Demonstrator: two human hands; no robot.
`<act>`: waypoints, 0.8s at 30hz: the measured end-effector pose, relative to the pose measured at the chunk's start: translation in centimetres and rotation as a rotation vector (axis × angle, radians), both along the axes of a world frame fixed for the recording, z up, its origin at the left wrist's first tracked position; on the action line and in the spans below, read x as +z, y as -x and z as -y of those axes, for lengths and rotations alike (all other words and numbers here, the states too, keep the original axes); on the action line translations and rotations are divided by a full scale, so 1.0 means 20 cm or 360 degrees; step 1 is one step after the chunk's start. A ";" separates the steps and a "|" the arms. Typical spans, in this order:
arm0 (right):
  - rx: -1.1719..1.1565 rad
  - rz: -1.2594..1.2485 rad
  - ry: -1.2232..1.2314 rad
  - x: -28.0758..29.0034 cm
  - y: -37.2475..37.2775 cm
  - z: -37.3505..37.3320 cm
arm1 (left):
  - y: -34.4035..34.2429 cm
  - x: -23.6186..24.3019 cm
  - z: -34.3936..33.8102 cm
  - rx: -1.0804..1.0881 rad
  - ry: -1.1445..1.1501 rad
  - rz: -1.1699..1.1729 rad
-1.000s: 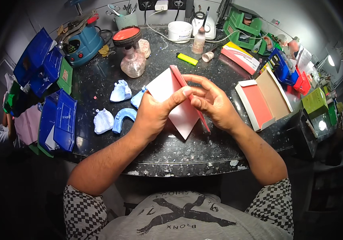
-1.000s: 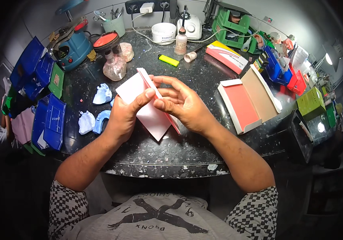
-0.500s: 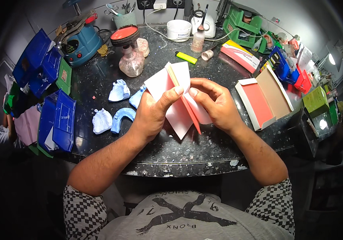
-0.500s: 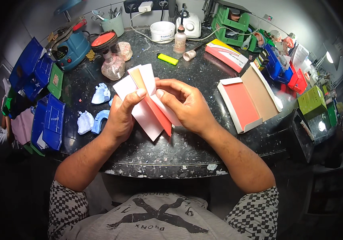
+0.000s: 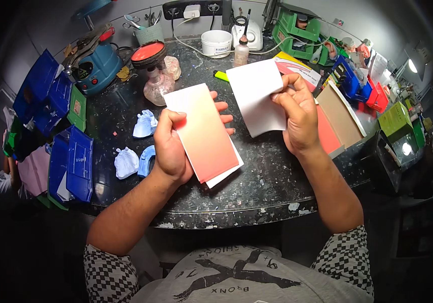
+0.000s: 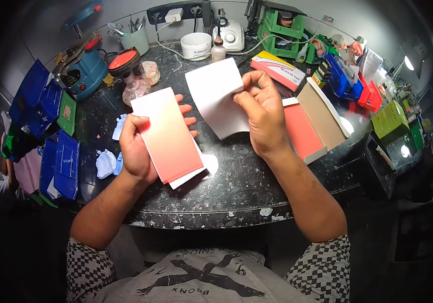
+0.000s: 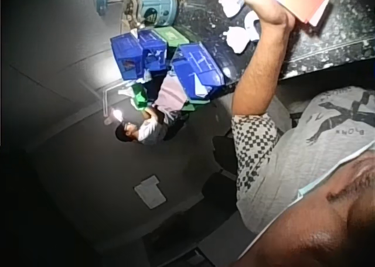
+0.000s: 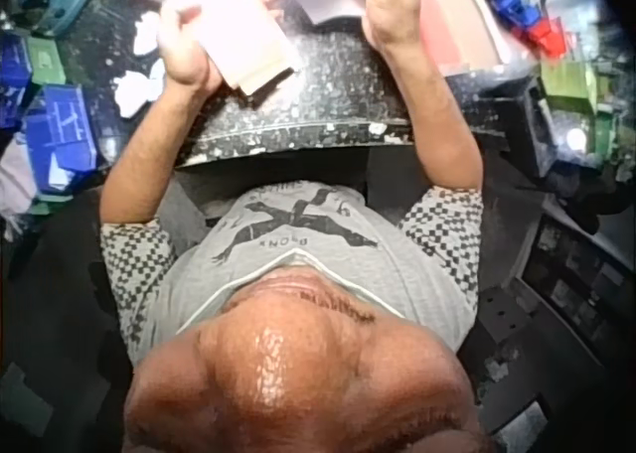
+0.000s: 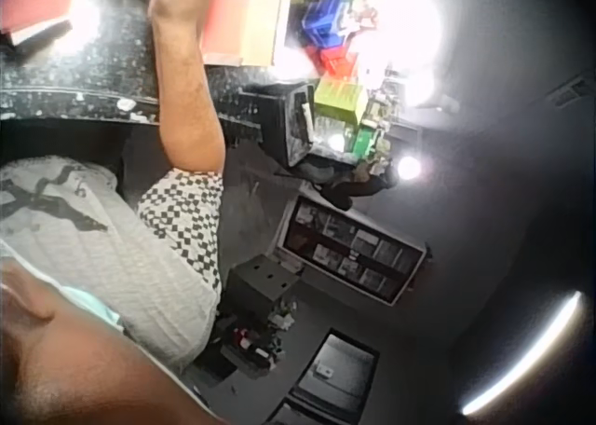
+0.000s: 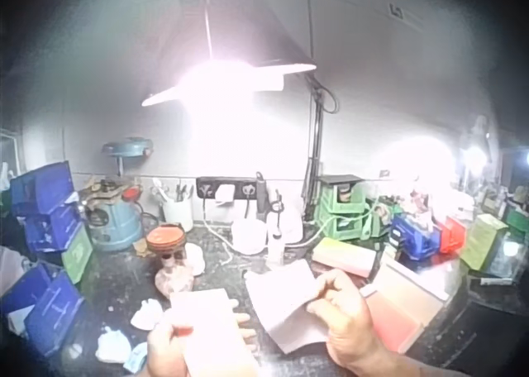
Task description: The person removes a pink wax sheet from a box, holds the sheet over a flame to soften it, and presses the softened wax onto a dental model by hand.
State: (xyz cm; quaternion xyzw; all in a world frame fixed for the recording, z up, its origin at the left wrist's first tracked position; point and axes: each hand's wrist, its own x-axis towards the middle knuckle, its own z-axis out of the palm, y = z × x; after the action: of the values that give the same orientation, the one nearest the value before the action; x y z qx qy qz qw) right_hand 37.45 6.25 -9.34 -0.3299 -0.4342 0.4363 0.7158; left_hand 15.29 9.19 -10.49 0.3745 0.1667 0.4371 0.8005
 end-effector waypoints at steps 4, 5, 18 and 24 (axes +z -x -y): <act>0.0551 0.0266 0.0174 0.02 0.01 0.07 | 0.02 0.03 0.01 0.0081 -0.0029 0.0039; 0.0691 0.0408 0.0356 0.04 0.00 0.08 | 0.02 0.04 0.02 0.0144 -0.0079 -0.0028; 0.0305 0.1008 0.0297 0.31 -0.31 0.19 | -0.01 0.01 0.03 0.0347 -0.0586 -0.0052; -0.0297 0.1343 0.0998 0.31 -0.66 0.47 | -0.02 0.06 0.08 0.0564 -0.1461 -0.0421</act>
State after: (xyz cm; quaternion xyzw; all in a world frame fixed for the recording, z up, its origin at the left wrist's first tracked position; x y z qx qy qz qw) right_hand 50.73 -3.18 -3.18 -0.7120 -0.5017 0.3090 0.3818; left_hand 15.74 7.54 -9.36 0.7057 0.1183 0.5433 0.4391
